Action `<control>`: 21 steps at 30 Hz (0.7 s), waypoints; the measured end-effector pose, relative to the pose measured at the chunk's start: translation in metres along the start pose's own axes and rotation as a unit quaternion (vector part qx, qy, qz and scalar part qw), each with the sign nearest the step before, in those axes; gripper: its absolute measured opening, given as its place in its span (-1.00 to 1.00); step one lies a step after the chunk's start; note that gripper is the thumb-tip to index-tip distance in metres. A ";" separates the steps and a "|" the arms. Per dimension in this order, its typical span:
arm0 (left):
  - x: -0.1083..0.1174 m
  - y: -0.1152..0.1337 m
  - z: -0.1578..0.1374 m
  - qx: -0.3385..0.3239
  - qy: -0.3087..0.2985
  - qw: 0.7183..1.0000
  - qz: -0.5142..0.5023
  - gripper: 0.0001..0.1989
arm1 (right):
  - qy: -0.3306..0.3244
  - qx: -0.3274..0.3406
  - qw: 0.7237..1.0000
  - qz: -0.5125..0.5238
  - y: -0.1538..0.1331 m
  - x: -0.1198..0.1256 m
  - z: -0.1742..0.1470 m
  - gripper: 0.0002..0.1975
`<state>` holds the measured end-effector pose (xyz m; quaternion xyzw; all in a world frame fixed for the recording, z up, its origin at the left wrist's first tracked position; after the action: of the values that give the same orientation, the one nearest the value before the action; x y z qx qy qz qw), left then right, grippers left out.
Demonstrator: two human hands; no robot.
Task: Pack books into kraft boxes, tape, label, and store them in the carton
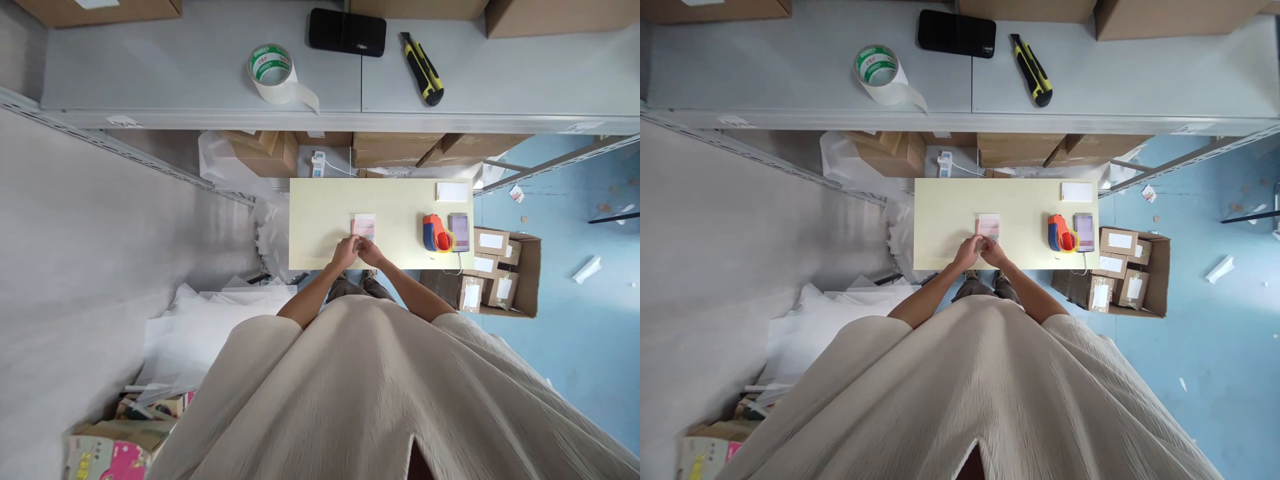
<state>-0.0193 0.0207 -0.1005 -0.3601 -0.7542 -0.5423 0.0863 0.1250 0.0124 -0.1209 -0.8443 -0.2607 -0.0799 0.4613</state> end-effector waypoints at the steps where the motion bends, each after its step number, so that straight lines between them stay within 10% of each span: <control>1: -0.001 0.000 0.002 0.008 -0.012 1.000 0.014 -0.50 | 0.000 -0.006 1.000 0.014 0.002 0.002 0.000 -0.31; 12: -0.012 0.000 0.005 0.039 -0.023 0.999 0.010 -0.70 | 0.156 -0.145 0.977 0.026 0.034 0.055 -0.003 -0.83; 21: -0.011 0.002 0.012 0.046 0.015 0.994 -0.094 -0.68 | 0.142 -0.140 0.977 0.070 0.023 0.060 0.005 -0.64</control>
<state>-0.0069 0.0270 -0.1094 -0.2749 -0.8077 -0.5178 0.0627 0.1876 0.0280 -0.1180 -0.8969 -0.1191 -0.2018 0.3750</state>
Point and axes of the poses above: each hand's wrist, its own z-axis towards the middle knuckle, its own x-axis out of the back of the hand, y = z × x, the point moved 6 cm from there along z, towards the middle knuckle, and after that the axes turned 5 degrees about z, right-handed, at the moved point
